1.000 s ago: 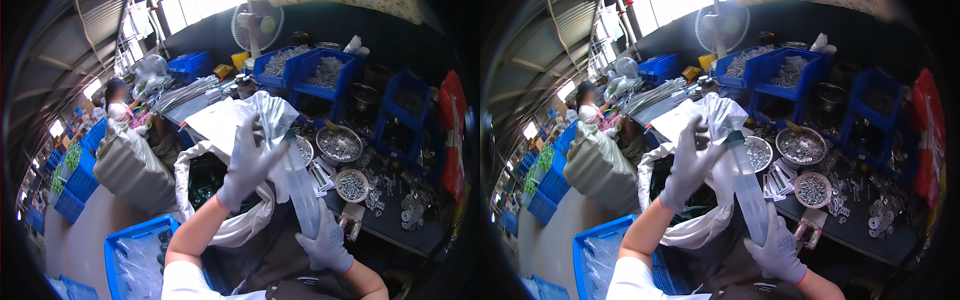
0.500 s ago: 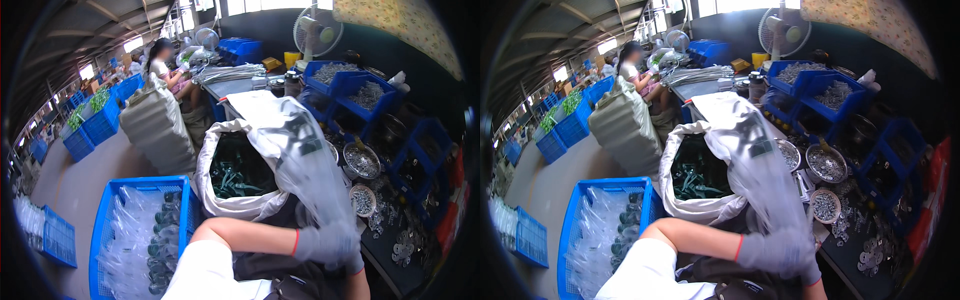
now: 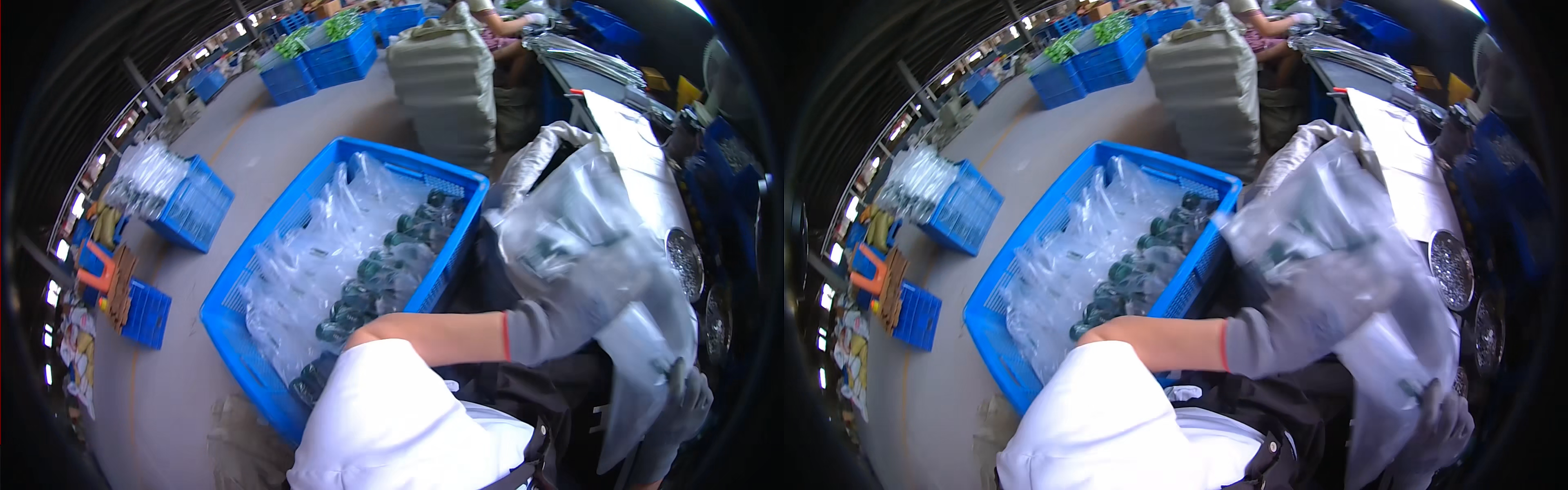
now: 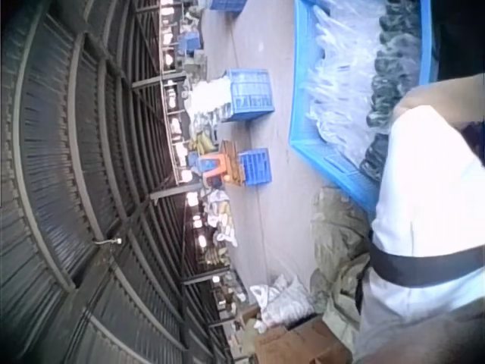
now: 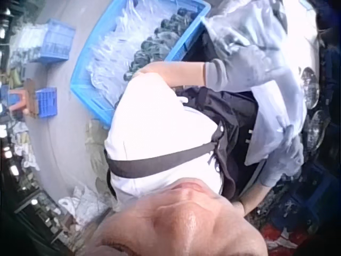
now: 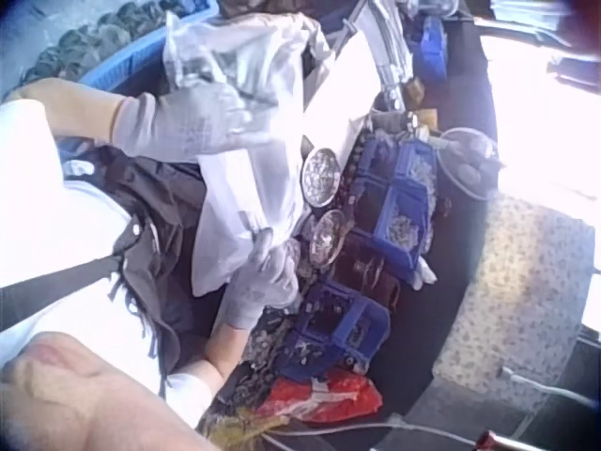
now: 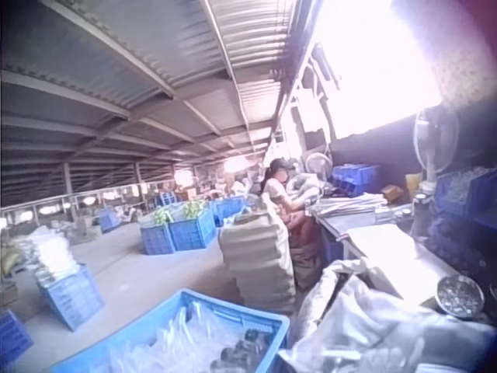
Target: The person assembles caulking guns by fitting components together and fastening screws with a power screwdriver. They attach a clear plastic tube, stick a label on it, bag the assembly, and place it into a crate.
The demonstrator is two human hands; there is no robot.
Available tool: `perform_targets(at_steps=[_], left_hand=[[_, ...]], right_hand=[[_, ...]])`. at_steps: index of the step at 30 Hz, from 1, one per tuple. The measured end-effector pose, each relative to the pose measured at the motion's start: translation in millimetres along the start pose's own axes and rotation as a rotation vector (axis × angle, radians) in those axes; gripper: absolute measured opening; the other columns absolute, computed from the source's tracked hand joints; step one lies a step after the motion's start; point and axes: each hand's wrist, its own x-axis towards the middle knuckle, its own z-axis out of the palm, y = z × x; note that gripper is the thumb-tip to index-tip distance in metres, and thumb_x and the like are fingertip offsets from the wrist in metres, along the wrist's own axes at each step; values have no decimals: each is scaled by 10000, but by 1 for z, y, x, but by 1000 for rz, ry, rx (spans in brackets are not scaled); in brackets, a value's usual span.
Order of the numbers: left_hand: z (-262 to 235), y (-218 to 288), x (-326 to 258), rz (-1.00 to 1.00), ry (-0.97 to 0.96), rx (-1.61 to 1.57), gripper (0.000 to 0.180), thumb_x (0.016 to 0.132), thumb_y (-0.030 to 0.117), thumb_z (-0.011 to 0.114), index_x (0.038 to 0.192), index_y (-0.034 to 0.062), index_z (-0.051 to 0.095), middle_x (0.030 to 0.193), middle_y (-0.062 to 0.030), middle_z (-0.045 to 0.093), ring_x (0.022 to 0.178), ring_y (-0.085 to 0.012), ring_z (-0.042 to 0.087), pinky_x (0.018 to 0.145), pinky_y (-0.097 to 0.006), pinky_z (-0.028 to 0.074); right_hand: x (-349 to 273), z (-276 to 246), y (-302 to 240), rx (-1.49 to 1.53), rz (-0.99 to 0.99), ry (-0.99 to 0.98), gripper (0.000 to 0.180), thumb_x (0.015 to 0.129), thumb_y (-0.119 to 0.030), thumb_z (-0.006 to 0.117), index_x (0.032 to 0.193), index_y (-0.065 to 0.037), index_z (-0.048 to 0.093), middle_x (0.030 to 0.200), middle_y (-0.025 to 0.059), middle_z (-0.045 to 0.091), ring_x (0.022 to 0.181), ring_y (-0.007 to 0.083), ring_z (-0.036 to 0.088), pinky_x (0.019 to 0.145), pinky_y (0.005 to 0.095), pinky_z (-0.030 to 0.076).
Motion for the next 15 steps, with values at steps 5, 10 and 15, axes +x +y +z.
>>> perform_targets(at_steps=[5,10,15], left_hand=[[-85,-61,-106,-517,-509,216,292,769,275,687,991,91,646,873,-174,691,826,-347,700,725,-481,537],[-229,-100,-242,-1386,-174,91,622,723,276,800,1240,-19,617,1065,-115,694,940,-206,668,848,-347,536],[-304,-53,-357,-1718,339,-234,295,963,271,608,1015,-9,685,939,-47,680,842,-130,640,750,-297,530]], right_hand=[[86,0,-27,650,-130,57,339,706,-77,690,1038,-25,642,1016,145,570,967,366,574,855,508,466],[114,56,-38,900,46,51,335,772,100,641,1095,10,642,1117,167,611,1054,332,615,938,407,489],[100,97,-50,985,21,-179,342,772,87,668,1103,5,649,1154,155,633,1091,330,627,959,395,492]])
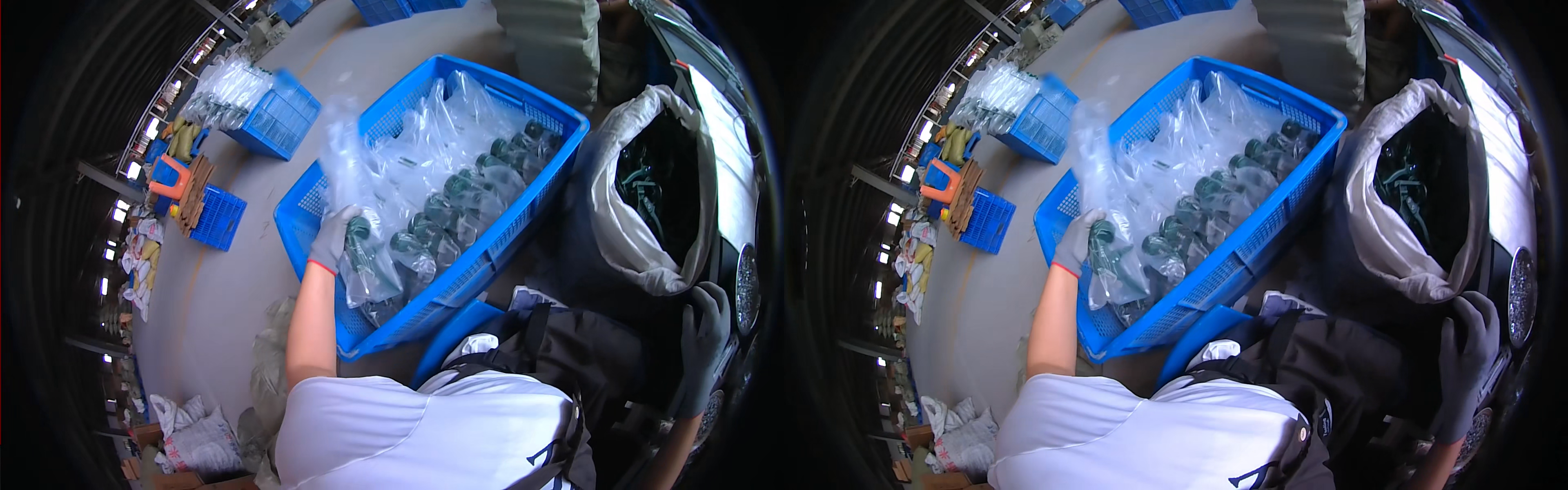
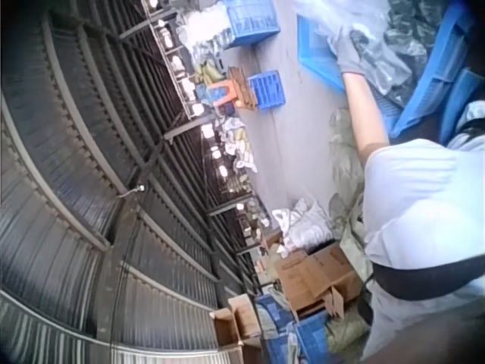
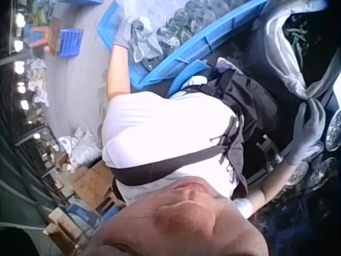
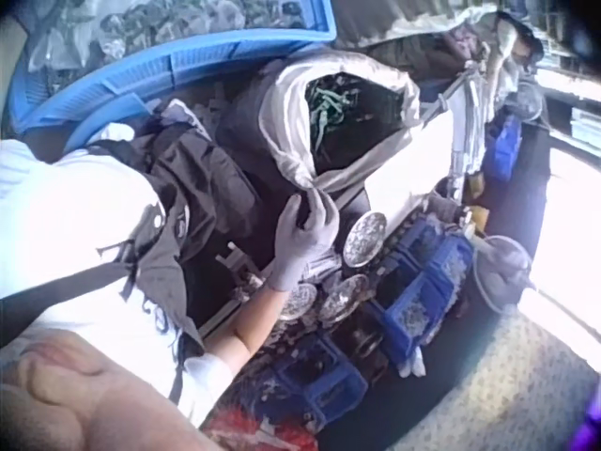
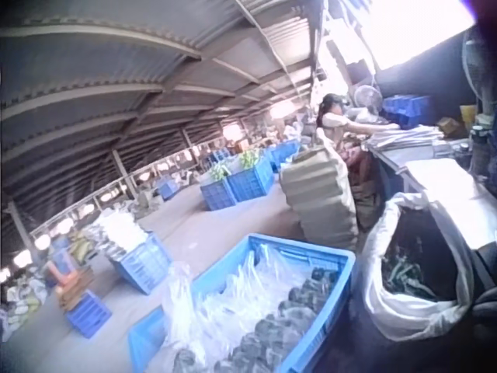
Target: The person assembles caulking guns by fitting components together and fastening screws with a power screwdriver. They attach a clear plastic tube, stick a label on it, bag the assembly, and place it into a crate.
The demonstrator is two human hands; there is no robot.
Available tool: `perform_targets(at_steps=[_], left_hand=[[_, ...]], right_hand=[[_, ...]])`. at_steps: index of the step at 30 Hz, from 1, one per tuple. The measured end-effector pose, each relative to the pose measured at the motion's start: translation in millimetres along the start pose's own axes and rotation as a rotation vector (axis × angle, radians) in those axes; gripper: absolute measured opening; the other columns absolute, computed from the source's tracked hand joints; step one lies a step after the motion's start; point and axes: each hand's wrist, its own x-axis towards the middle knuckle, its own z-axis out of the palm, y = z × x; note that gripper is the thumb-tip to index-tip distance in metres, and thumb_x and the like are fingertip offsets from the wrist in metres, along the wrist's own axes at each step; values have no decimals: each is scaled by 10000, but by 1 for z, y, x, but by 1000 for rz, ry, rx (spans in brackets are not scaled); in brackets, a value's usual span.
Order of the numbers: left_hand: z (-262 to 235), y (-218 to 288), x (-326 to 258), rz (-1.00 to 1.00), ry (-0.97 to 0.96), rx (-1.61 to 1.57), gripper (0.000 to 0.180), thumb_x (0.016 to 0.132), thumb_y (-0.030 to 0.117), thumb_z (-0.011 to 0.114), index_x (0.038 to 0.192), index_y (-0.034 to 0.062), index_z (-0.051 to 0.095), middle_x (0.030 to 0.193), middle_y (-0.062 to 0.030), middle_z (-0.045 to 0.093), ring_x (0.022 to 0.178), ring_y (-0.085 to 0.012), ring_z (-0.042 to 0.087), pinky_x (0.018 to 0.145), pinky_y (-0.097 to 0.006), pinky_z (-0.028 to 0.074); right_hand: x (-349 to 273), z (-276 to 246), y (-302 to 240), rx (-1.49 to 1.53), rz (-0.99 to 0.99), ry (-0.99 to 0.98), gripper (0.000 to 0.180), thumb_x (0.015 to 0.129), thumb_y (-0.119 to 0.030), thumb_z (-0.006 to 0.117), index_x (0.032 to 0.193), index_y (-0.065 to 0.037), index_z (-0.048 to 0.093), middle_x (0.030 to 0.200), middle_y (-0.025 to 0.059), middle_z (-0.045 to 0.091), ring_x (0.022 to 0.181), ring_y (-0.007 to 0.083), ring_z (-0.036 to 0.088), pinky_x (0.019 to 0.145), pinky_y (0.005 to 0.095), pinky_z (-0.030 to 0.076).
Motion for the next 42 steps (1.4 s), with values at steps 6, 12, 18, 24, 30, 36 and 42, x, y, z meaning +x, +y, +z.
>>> perform_targets(at_steps=[6,12,18,24,30,36,42], left_hand=[[1,-109,8,-287,360,-112,317,927,322,608,914,29,727,853,-66,688,716,-165,653,662,-306,529],[28,-195,80,-346,451,93,511,812,407,715,978,-76,720,994,-204,714,857,-272,673,783,-395,547],[30,-185,71,-474,231,-381,375,954,435,547,931,84,675,846,-90,704,713,-245,695,644,-412,576],[30,-173,27,-497,99,-575,363,964,421,547,1049,87,662,908,-102,699,778,-229,698,719,-409,575],[34,-200,60,-494,434,268,896,871,554,657,1363,-176,492,1504,-320,442,1418,-375,428,1178,-401,333],[15,-207,90,-525,480,485,919,890,601,579,1347,-190,482,1449,-350,483,1374,-400,478,1131,-398,377],[10,-231,113,-534,527,440,975,886,591,591,1367,-229,376,1461,-367,446,1366,-414,480,1122,-395,391]], right_hand=[[-11,18,0,-81,-56,-163,345,775,43,695,1112,-12,643,1168,161,637,1093,351,609,956,431,480],[-24,20,-11,-102,21,-178,341,777,32,698,1112,-11,649,1162,163,639,1076,358,616,946,430,487],[-32,28,-23,-119,57,-223,344,771,33,698,1108,-9,649,1154,166,643,1068,358,620,934,430,489],[-38,30,-20,-135,56,-223,351,763,33,698,1109,-12,651,1147,171,644,1062,359,622,931,430,487],[-52,33,-11,-129,65,-229,349,753,30,690,1098,-3,652,1128,166,652,1026,355,632,901,433,494],[-57,35,-18,-147,120,-270,352,758,19,691,1106,-3,649,1118,160,657,1019,352,634,893,427,493],[-61,30,-45,-152,224,-274,374,754,32,689,1123,-3,641,1150,165,646,1062,362,619,928,440,482]])
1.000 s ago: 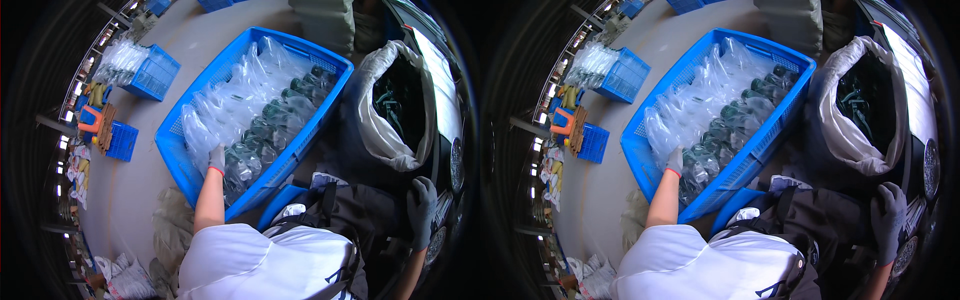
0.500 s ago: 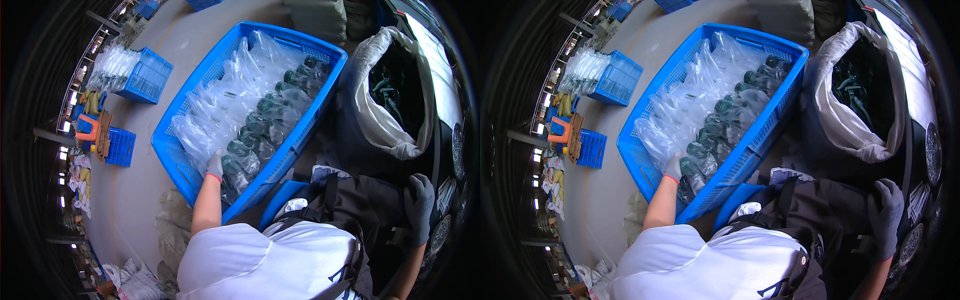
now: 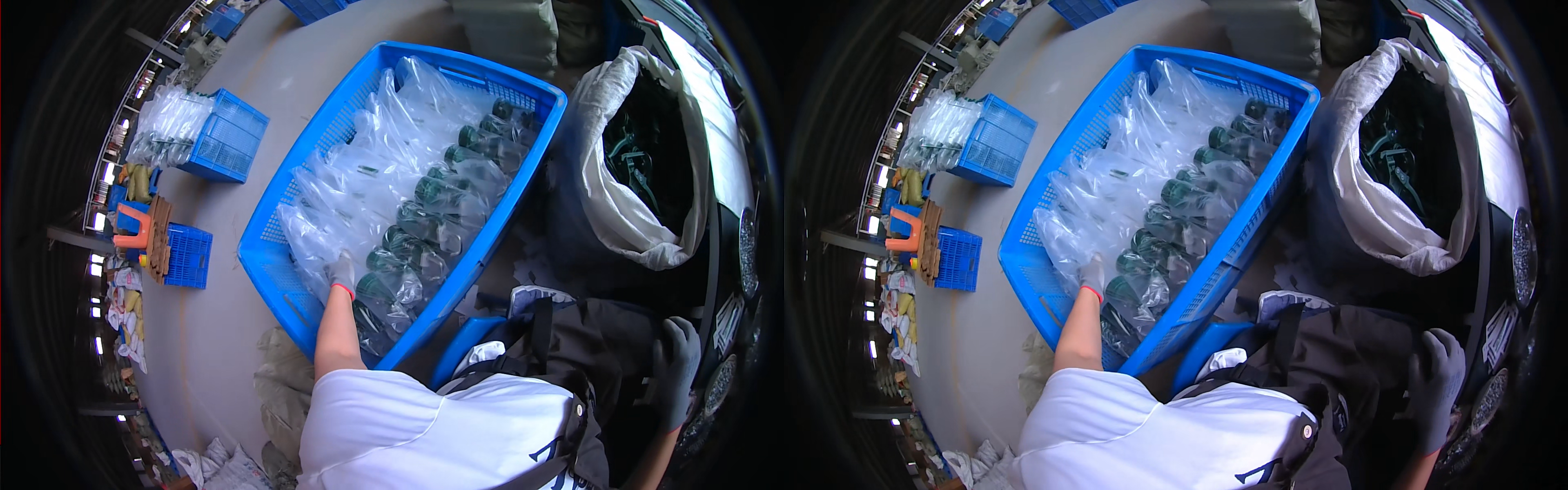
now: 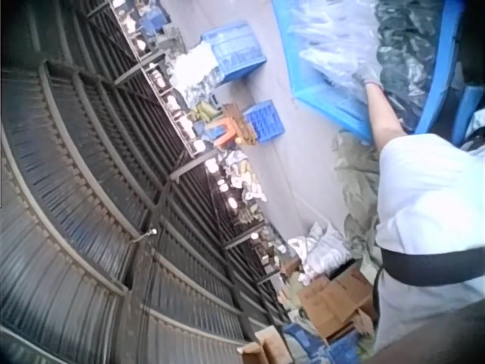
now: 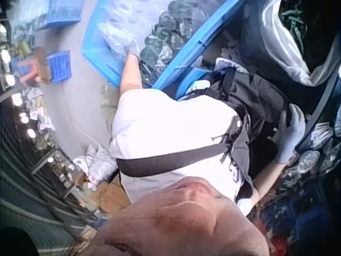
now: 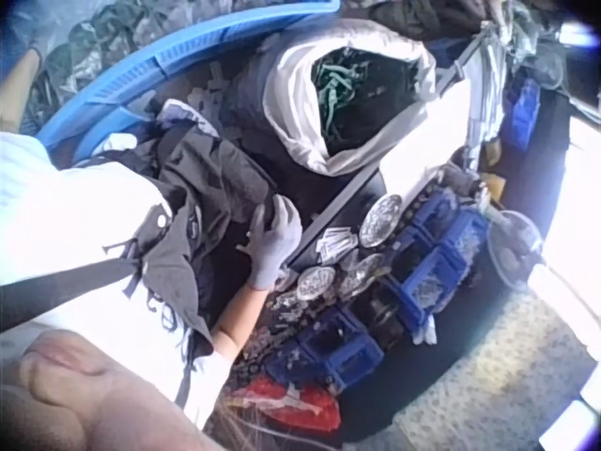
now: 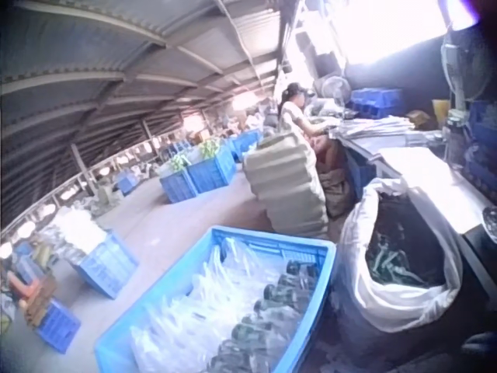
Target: The person assembles caulking guns by fitting components together and fastening screws with a power screwdriver. They attach a clear plastic tube, stick a label on it, bag the assembly, and place it into a crate.
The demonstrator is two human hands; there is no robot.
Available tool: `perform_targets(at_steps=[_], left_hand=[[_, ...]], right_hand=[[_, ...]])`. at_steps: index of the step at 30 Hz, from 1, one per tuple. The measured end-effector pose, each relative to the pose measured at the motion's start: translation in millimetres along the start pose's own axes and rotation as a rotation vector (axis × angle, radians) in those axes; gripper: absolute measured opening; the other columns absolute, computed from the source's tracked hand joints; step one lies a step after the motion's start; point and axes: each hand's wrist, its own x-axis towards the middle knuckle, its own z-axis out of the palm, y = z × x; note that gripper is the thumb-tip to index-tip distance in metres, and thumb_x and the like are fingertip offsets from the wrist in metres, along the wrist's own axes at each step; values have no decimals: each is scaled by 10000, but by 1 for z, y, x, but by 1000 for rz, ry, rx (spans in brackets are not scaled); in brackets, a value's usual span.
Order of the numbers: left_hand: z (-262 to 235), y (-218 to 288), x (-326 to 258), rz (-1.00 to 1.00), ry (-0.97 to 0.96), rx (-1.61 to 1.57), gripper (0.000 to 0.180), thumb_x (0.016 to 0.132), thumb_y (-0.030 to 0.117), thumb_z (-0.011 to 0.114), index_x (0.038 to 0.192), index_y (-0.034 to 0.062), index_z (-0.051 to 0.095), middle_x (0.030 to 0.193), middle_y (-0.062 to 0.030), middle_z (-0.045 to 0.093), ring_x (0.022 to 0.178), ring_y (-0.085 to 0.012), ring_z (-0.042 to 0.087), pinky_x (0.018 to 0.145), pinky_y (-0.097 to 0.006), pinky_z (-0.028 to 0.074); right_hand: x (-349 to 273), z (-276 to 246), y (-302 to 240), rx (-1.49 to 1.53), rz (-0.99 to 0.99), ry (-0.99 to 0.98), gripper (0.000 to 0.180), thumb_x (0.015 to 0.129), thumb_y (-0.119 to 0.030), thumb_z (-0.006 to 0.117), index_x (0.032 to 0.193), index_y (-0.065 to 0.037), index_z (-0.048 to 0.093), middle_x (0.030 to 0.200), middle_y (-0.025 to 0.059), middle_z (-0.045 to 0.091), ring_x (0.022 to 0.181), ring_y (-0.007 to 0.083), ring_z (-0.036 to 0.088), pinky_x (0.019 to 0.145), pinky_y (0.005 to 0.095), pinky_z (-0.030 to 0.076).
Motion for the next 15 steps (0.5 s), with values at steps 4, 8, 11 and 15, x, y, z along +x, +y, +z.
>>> perform_targets(at_steps=[4,8,11,15], left_hand=[[-8,-1,5,102,-34,64,945,910,590,560,1364,-224,405,1469,-351,455,1360,-399,494,1114,-393,403],[-15,-1,14,166,-138,76,815,968,534,540,1355,-181,487,1451,-319,504,1355,-365,506,1120,-393,389],[-1,-2,37,218,-181,532,722,969,522,531,1306,-115,569,1377,-284,573,1282,-351,564,1049,-401,439],[26,0,66,160,-77,491,701,953,559,514,1228,-78,620,1273,-255,647,1160,-336,652,915,-404,536]], right_hand=[[-14,-8,-12,38,31,35,413,757,44,683,1164,-8,632,1195,174,628,1109,364,603,967,443,473],[-40,-14,-8,45,129,121,415,780,42,650,1192,-1,624,1225,172,611,1132,355,593,986,438,467],[-70,-14,2,134,291,204,403,811,38,610,1213,10,619,1242,168,607,1137,345,594,1001,424,460],[-101,-14,12,202,438,263,300,911,-18,549,1193,50,626,1232,177,622,1146,312,597,1020,399,445]])
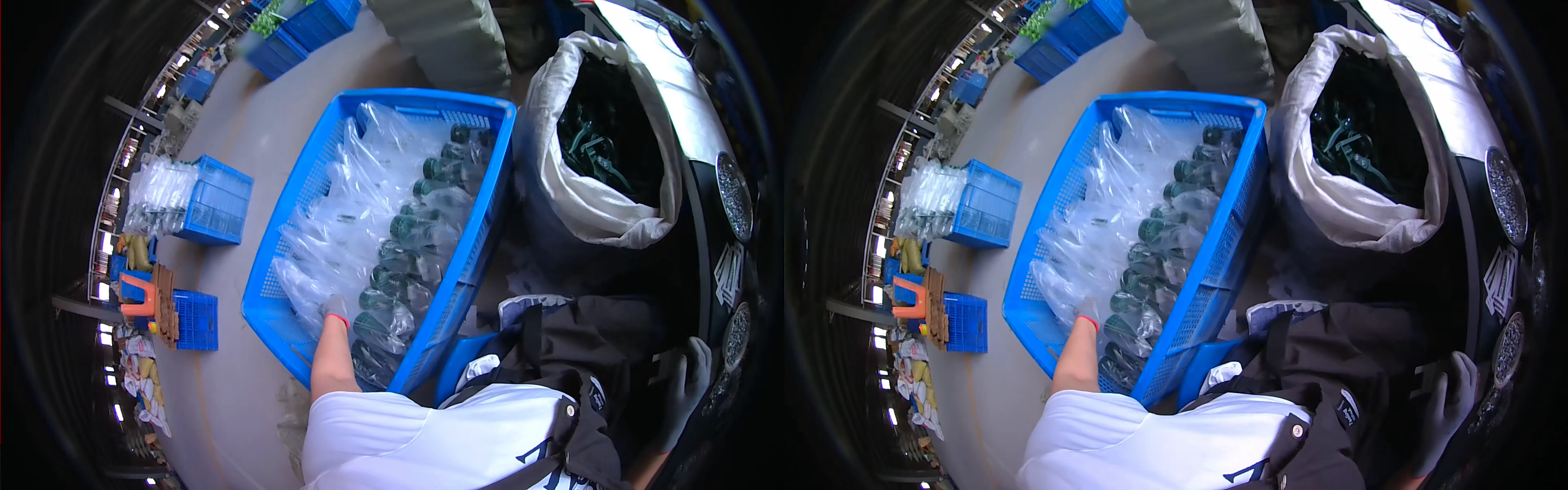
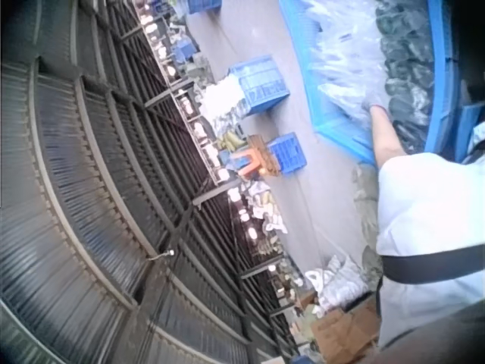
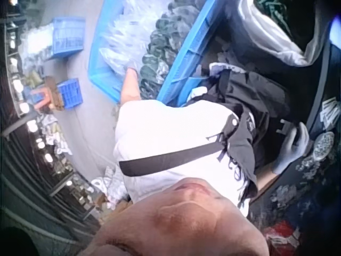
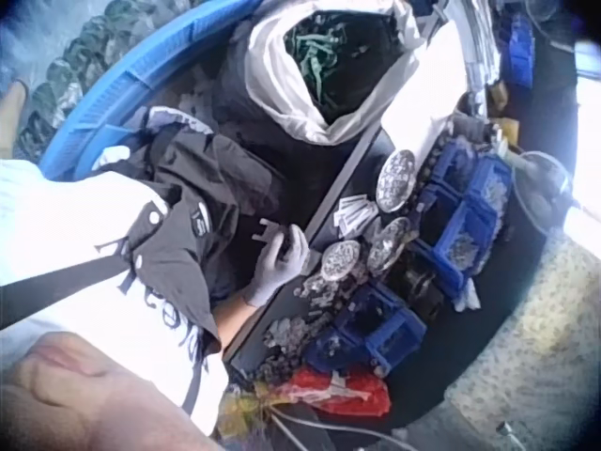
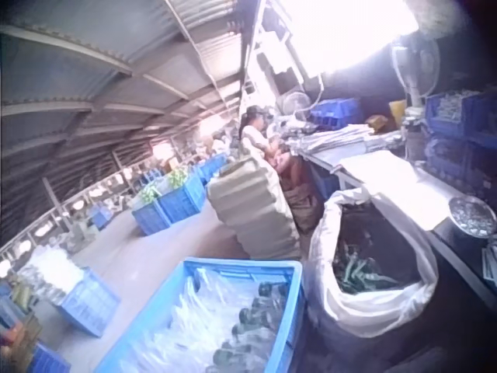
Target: The person assembles caulking guns by fitting components together and fastening screws with a power screwdriver. They attach a clear plastic tube, stick a label on it, bag the assembly, and place it into a crate.
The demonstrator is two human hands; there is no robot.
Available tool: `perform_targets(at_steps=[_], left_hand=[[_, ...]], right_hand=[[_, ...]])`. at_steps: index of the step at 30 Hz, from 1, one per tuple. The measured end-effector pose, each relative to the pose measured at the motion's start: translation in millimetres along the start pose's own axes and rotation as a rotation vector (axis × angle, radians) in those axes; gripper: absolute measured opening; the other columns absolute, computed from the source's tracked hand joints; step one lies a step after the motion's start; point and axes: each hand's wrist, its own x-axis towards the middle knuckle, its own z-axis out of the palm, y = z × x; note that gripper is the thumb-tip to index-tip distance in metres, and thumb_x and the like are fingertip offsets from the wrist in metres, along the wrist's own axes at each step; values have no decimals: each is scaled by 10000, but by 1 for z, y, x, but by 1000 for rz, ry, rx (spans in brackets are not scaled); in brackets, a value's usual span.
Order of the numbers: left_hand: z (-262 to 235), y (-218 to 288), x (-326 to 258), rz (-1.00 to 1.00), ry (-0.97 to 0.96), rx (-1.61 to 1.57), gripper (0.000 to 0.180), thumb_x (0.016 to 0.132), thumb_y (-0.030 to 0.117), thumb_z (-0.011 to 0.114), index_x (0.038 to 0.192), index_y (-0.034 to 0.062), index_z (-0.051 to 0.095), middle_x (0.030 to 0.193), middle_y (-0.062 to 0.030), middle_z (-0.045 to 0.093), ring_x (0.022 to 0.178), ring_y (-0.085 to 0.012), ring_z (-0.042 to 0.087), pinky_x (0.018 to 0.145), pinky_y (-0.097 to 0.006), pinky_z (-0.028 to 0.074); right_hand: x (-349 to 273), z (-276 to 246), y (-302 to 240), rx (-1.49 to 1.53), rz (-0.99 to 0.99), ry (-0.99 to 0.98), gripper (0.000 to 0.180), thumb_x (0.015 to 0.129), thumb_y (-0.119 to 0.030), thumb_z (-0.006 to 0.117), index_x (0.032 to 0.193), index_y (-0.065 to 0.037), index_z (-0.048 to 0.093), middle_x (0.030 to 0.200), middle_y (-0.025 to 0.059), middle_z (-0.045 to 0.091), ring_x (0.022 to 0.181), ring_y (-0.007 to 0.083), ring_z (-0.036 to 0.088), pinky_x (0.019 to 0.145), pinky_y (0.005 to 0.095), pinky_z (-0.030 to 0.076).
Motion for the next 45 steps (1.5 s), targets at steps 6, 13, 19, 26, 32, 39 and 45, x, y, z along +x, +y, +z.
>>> perform_targets(at_steps=[6,13,19,26,32,39,45], left_hand=[[-12,21,-16,-40,9,-141,717,940,546,537,1312,-67,546,1333,-258,598,1218,-364,596,974,-420,501],[-85,66,-80,-117,167,53,768,925,532,564,1410,-55,460,1403,-263,542,1286,-397,531,1042,-439,460],[-99,327,-156,1016,892,-206,794,860,350,629,1477,-72,360,1486,-310,399,1393,-471,351,1188,-504,267],[13,567,-411,1907,279,-267,647,864,394,679,1340,-24,545,1357,-271,537,1251,-421,515,1069,-467,410],[119,678,-397,1132,-586,20,838,799,652,699,1303,-16,647,1413,-230,583,1339,-326,532,1089,-388,429],[113,664,-409,1181,-155,-204,407,702,223,815,1001,-44,742,1014,-203,751,900,-344,727,773,-438,577],[43,614,-434,1344,-1,-660,522,873,170,707,1293,-102,562,1238,-234,654,1059,-312,643,965,-385,497]], right_hand=[[-8,11,-11,-85,-153,32,297,987,-20,515,1259,52,611,1281,172,615,1211,304,586,1063,392,427],[-12,-4,24,-41,45,482,356,954,34,540,1304,40,603,1307,159,626,1245,288,580,1086,394,415],[-45,-8,97,153,517,800,303,1031,-71,538,1306,33,610,1293,115,639,1192,207,598,1041,333,446],[-65,18,107,61,457,855,211,1014,-33,522,1175,38,638,1172,102,642,1089,203,610,972,335,475],[-44,8,72,15,401,918,154,907,-47,606,1039,-25,682,1035,115,683,975,272,654,906,383,509],[-35,-3,65,-61,362,965,146,816,-30,651,953,-38,698,915,131,701,818,328,686,746,413,536],[-34,-34,51,182,430,1032,162,822,-13,702,984,-23,702,958,124,709,863,259,697,764,357,543]])
